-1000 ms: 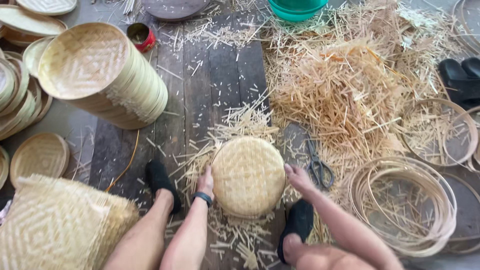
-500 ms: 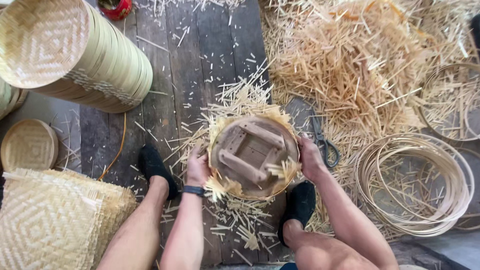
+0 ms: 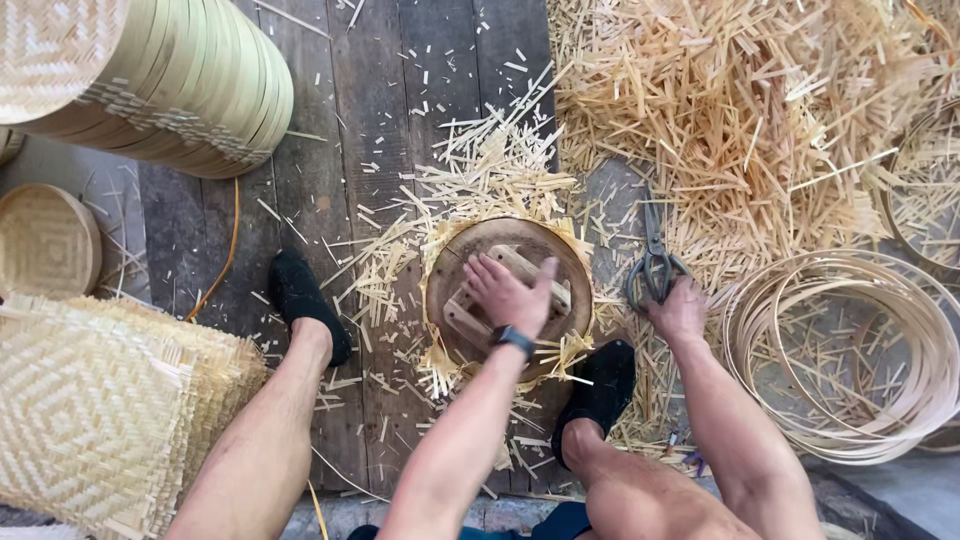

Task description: The person sits on the floor and repeatedly places a woven mat over a circular bamboo frame, then uses shears to trim the excess matting flush with the frame edge. The finished pieces are stacked nearby.

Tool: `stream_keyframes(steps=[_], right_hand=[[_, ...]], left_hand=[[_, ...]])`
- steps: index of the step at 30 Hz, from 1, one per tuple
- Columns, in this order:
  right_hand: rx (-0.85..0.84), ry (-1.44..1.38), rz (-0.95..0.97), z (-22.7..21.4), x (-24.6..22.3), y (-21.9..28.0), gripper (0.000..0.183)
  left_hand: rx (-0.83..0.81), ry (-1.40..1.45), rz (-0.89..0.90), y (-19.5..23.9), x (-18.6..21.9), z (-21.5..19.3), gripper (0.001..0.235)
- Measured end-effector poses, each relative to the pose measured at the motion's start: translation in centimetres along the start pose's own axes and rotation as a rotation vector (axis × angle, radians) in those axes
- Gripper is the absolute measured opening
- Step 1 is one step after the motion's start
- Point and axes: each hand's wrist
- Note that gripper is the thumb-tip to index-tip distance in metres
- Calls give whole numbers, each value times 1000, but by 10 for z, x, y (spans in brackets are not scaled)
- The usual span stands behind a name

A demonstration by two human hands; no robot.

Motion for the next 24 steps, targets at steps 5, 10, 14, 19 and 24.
stream_keyframes(steps=[5, 10, 14, 19, 24], right_hand=[[-233, -413, 168, 9, 16, -17, 58], [-323, -1024, 101, -41, 4, 36, 31], [-145, -1676, 93, -57, -63, 102, 27], [-571, -1478, 353, -81, -111, 115, 28], [-434, -986, 140, -108, -77, 105, 43]], left_hand=[[-62, -44, 136, 8, 2, 8, 121], [-100, -60, 518, 23, -33, 0, 108], [-129, 3, 483, 27, -37, 6, 107], [-161, 16, 479, 23, -35, 2, 110], [-240, 70, 584, 20, -41, -7, 113]])
Point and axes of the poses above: each hand's wrist, its own y-axis away from the middle knuckle, its own z-axis out of the palm, x = y × z, and after that the axes turned 5 degrees about -z, right-handed
